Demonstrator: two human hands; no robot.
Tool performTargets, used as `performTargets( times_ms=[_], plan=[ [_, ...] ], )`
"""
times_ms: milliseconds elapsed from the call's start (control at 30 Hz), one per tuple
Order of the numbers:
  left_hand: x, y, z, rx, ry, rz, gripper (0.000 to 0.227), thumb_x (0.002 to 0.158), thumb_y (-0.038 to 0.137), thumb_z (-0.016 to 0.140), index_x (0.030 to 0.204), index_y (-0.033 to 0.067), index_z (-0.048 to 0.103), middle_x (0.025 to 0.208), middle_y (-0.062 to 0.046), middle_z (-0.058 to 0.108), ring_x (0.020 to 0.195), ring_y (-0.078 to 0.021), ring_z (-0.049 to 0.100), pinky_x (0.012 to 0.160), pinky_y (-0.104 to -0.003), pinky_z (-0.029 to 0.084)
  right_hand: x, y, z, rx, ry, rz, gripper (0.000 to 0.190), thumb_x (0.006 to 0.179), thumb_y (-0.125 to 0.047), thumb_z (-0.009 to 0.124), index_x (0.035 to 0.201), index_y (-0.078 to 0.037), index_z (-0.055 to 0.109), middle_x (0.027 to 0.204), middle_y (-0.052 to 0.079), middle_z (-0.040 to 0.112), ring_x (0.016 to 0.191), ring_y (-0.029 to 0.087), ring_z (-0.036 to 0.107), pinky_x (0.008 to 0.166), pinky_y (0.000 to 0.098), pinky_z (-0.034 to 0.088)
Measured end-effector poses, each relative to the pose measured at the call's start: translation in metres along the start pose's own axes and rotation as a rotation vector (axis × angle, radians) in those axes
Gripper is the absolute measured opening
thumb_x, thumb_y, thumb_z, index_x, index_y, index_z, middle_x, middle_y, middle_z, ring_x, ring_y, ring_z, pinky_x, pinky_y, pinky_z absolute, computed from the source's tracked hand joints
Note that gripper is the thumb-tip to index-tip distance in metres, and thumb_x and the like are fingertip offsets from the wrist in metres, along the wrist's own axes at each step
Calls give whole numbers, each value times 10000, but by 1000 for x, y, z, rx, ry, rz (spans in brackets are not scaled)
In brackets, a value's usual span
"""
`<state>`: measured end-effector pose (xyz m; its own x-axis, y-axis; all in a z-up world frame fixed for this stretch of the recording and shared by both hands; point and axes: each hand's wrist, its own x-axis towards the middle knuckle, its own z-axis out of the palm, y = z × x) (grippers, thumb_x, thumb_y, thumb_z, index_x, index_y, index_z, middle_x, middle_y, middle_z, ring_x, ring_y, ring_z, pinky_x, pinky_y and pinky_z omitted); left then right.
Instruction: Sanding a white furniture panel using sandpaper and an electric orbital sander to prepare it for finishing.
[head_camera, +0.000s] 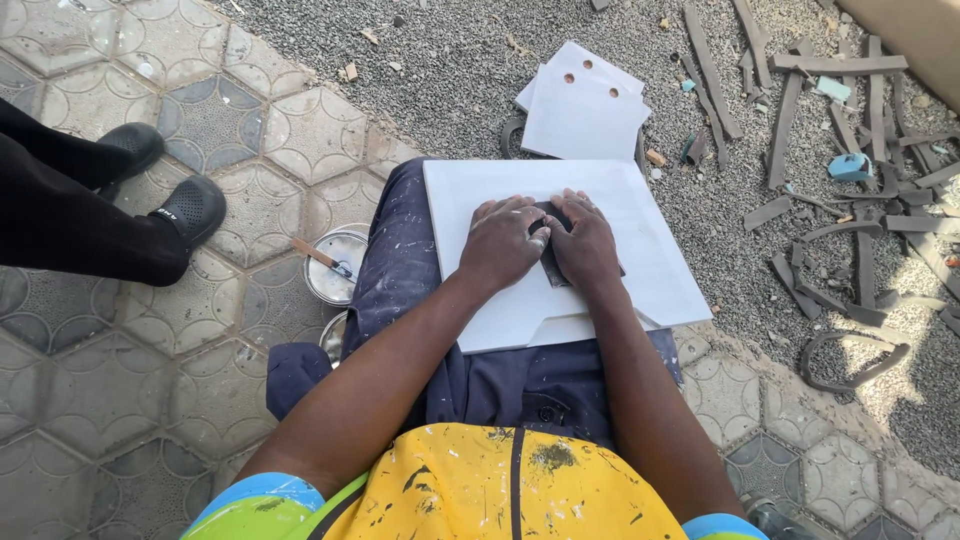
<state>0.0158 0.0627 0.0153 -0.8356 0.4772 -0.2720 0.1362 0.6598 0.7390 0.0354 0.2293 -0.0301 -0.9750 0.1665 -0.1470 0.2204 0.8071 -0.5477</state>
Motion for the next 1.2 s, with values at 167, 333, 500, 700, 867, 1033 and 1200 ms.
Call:
performTargets(
  times_ms=[167, 333, 500, 700, 867, 1033, 1200],
  plan=[
    [-1, 0, 0, -10, 11, -1, 433, 1030, 311, 493, 1389, 98, 605, 1499, -156, 535, 1494, -294, 380, 1261, -509, 147, 1, 2, 1, 2, -4, -12, 436, 999, -289, 649, 1395, -108, 651, 1488, 179, 570, 1462, 359, 428, 1234, 471, 317],
    [-2, 2, 0, -12, 14, -1, 435, 1021, 292, 491, 1389, 89, 602, 1493, -164, 539, 1488, -302, 388, 1260, -516, 151, -1, -3, -2, -4, -4, -3, 433, 1004, -273, 646, 1399, -96, 648, 1483, 190, 571, 1458, 362, 433, 1228, 472, 316],
    [0, -1, 2, 11, 11, 9, 444, 1023, 302, 489, 1403, 99, 598, 1502, -158, 532, 1492, -301, 386, 1262, -509, 155, -4, -7, -5, 16, -2, -13, 425, 1003, -247, 641, 1392, -76, 648, 1479, 210, 569, 1451, 392, 433, 1225, 495, 325],
    [2, -4, 3, 32, 2, 5, 433, 1027, 299, 486, 1407, 122, 598, 1504, -139, 533, 1490, -285, 387, 1261, -505, 161, -3, -7, -4, 17, -2, -11, 424, 1005, -256, 641, 1392, -82, 648, 1480, 209, 567, 1454, 388, 429, 1226, 495, 325],
    [2, -3, 2, 24, -6, 0, 446, 1020, 301, 483, 1413, 119, 590, 1505, -142, 532, 1491, -288, 386, 1263, -504, 155, -2, -6, -3, 12, -6, -9, 421, 1008, -256, 641, 1393, -86, 648, 1482, 203, 568, 1455, 384, 430, 1227, 491, 322],
    [2, -4, 3, 20, -2, 3, 450, 1017, 304, 483, 1414, 121, 588, 1504, -143, 530, 1490, -291, 388, 1264, -504, 155, -3, -8, -4, 13, -2, 0, 419, 1006, -245, 644, 1393, -85, 647, 1480, 203, 569, 1455, 383, 430, 1226, 494, 325],
    [0, -2, 0, 21, 0, 5, 442, 1020, 296, 487, 1407, 112, 593, 1497, -150, 535, 1486, -295, 394, 1263, -506, 157, -3, -9, -5, 17, 1, -3, 416, 1007, -250, 647, 1389, -85, 651, 1477, 204, 571, 1452, 382, 435, 1225, 492, 325]
  ],
)
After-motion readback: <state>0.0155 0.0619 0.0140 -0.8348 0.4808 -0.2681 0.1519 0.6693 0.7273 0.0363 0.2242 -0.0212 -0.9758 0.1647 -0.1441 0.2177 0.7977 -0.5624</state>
